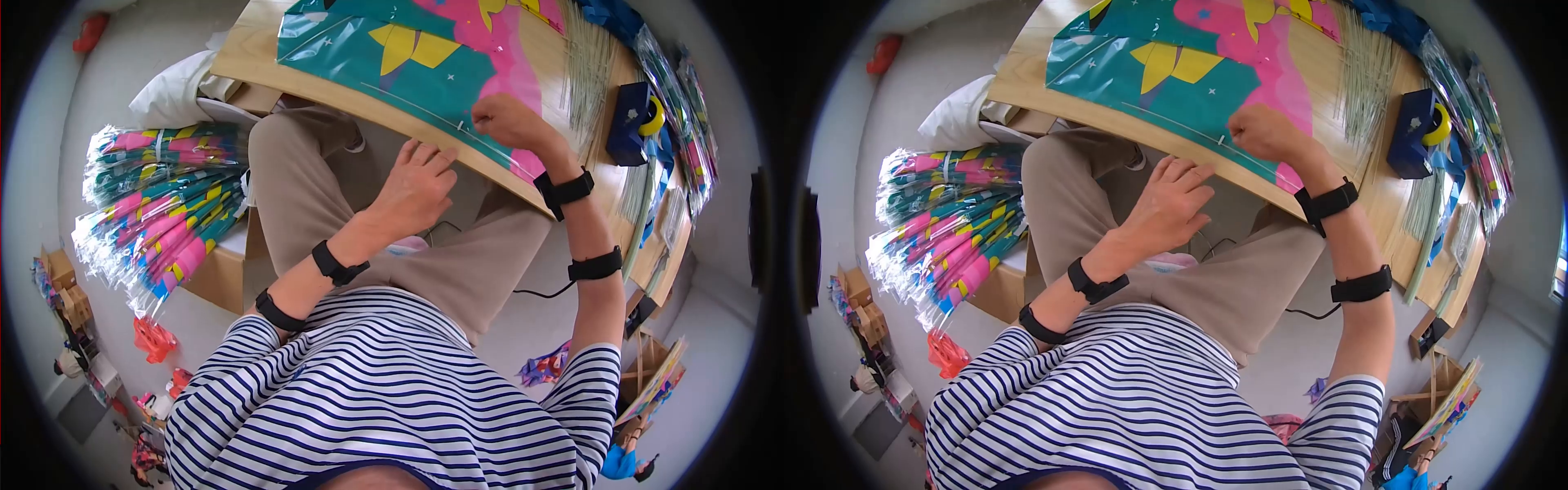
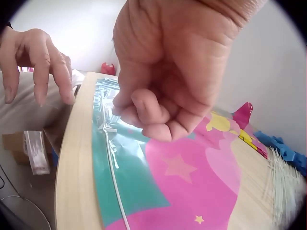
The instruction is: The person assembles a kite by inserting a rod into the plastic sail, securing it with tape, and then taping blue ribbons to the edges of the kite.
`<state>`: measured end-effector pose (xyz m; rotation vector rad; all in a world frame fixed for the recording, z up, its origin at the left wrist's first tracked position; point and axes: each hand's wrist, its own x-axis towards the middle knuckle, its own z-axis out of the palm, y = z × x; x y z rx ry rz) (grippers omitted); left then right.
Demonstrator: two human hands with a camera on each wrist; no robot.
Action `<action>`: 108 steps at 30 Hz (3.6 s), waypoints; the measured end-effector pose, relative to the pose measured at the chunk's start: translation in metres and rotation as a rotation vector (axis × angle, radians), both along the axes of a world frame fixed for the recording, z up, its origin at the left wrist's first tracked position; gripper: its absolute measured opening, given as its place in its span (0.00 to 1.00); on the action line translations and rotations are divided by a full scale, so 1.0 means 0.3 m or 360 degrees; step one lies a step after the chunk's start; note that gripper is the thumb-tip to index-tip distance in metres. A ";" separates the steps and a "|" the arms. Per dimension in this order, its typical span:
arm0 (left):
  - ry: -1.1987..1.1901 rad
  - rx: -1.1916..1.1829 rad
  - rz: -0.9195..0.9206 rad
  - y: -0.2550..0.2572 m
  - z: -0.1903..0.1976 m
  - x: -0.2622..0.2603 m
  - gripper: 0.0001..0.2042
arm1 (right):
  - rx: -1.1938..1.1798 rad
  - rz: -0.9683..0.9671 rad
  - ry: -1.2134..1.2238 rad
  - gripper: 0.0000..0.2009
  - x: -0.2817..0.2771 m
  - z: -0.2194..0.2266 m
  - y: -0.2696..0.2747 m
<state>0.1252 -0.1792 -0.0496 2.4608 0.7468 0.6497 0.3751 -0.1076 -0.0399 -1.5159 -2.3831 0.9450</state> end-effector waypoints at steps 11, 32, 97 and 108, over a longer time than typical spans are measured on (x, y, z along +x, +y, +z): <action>0.0027 0.0013 -0.0010 0.016 -0.027 0.038 0.13 | -0.0007 -0.0012 -0.0003 0.08 -0.013 -0.032 0.016; 0.0157 0.0121 0.0007 0.051 -0.082 0.087 0.13 | 0.0112 -0.0083 -0.0112 0.07 -0.016 -0.072 0.010; 0.0086 0.0079 0.0031 0.023 -0.088 0.038 0.12 | 0.0624 -0.0583 -0.0156 0.03 -0.112 -0.156 -0.138; 0.0185 0.0099 0.0033 0.030 -0.078 0.029 0.12 | 0.0312 -0.0679 0.0064 0.11 -0.108 -0.083 -0.122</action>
